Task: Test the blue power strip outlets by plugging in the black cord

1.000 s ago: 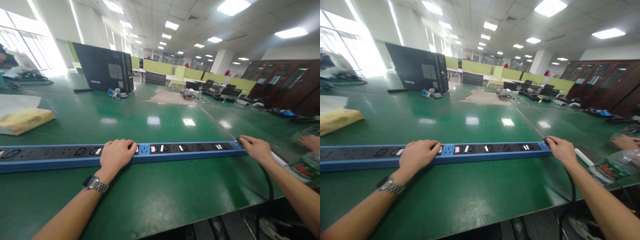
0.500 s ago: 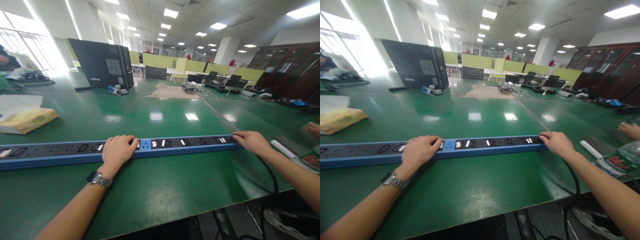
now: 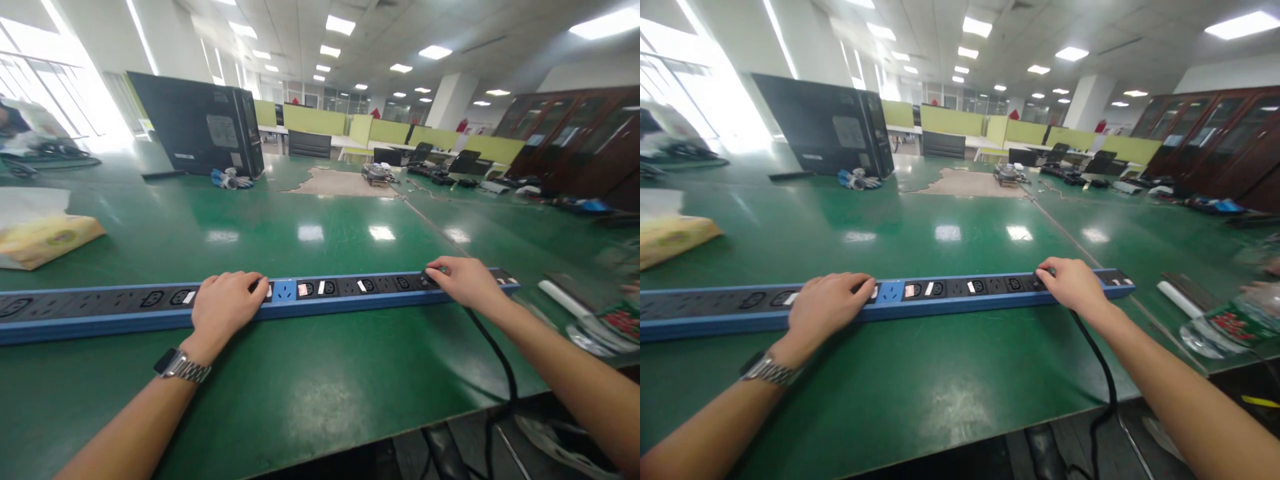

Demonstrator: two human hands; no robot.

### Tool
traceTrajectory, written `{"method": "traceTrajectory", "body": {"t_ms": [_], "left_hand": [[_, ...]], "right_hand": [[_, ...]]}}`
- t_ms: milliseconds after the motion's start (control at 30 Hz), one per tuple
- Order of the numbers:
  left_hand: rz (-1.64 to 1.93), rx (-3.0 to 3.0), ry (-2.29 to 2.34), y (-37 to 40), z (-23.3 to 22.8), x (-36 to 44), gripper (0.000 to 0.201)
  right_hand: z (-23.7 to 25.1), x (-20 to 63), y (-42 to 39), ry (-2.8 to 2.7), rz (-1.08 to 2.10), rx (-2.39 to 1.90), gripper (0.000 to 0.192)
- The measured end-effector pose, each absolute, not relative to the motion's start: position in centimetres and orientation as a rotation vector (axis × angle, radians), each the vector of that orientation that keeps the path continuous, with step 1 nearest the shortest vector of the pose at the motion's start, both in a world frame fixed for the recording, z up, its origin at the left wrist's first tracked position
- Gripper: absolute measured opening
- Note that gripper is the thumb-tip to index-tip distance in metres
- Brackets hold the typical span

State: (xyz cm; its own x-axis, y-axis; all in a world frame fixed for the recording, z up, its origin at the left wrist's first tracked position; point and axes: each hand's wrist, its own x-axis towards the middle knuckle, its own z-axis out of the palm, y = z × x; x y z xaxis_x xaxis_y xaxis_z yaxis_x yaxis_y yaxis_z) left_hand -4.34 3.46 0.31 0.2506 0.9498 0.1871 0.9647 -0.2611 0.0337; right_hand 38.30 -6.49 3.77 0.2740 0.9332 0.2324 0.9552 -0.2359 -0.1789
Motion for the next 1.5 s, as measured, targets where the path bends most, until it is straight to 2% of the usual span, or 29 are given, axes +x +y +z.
{"method": "traceTrajectory", "body": {"t_ms": [233,367,433,533,600,633,767,1000,1500], "left_hand": [[-0.276,-2.408,-1.833,3.4,0.2,-4.3,0.049],[-0.282,-2.405,-1.838,3.4,0.2,-4.2,0.048],[-0.280,-2.408,-1.824,3.3,0.2,-4.2,0.048],[-0.296,-2.401,-1.803,3.3,0.2,-4.3,0.049],[-0.309,-2.396,-1.809,3.2,0.1,-4.4,0.049],[-0.314,-2.398,-1.812,3.2,0.1,-4.5,0.049],[-0.365,-2.423,-1.781,3.3,-0.2,-4.7,0.048],[-0.444,-2.413,-1.756,3.4,-0.8,-4.9,0.045],[-0.548,-2.411,-1.666,3.3,-1.2,-5.2,0.040]], "right_hand": [[0.9,36.4,-6.1,-1.777,-0.199,-2.217,0.035],[3.0,36.0,-6.3,-1.745,-0.264,-2.288,0.030],[4.8,34.7,-6.3,-1.560,-0.248,-2.253,0.034],[6.2,30.3,-5.6,-1.508,0.037,-2.131,0.041],[5.7,26.6,-4.6,-1.783,0.320,-2.053,0.031],[5.2,25.0,-3.9,-1.857,0.322,-2.037,0.027],[3.6,21.2,-2.0,-1.874,0.185,-2.177,0.022],[4.9,20.3,-2.8,-1.898,-0.207,-2.490,0.033],[4.5,19.6,-2.3,-1.810,-0.187,-2.510,0.030]]}}
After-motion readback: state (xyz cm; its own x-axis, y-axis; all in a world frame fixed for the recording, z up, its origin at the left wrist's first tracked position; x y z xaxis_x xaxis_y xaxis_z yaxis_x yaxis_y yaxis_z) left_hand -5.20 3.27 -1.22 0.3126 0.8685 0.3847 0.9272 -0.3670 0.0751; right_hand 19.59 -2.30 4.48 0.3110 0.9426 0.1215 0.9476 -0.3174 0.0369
